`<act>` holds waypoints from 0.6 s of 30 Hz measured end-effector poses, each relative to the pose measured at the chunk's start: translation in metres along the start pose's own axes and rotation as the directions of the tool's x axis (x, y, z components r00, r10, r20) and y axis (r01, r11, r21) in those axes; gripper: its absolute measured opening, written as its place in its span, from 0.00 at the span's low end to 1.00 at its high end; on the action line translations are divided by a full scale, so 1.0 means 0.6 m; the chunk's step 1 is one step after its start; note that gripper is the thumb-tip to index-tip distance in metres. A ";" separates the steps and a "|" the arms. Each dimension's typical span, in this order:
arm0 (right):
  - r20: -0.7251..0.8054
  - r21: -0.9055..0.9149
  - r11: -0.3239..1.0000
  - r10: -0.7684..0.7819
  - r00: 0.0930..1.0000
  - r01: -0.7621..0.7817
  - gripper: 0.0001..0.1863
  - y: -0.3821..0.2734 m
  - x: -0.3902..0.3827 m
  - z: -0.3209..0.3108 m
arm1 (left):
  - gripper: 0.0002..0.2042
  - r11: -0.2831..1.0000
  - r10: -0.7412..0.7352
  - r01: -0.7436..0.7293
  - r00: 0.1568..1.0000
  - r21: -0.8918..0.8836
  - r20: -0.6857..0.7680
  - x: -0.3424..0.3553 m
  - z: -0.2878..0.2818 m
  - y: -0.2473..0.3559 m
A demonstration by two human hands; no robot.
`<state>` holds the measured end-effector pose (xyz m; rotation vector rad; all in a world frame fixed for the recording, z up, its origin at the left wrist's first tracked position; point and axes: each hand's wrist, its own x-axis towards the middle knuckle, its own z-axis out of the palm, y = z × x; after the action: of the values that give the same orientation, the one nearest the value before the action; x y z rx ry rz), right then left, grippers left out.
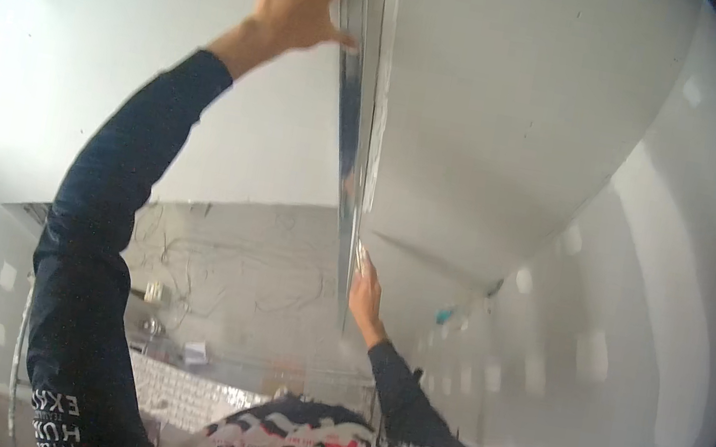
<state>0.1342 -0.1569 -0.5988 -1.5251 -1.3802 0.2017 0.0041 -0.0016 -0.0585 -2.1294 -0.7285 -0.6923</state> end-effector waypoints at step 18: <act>-0.564 0.244 0.965 0.059 0.824 0.098 0.29 -0.209 0.292 0.053 | 0.48 0.991 -0.008 -0.037 0.943 -0.129 -0.334 0.013 0.048 0.004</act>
<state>0.0895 -0.0197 -0.4358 -1.2087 -0.8470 -0.0841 0.0180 0.0218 -0.0705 -2.0591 -0.4912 -1.0890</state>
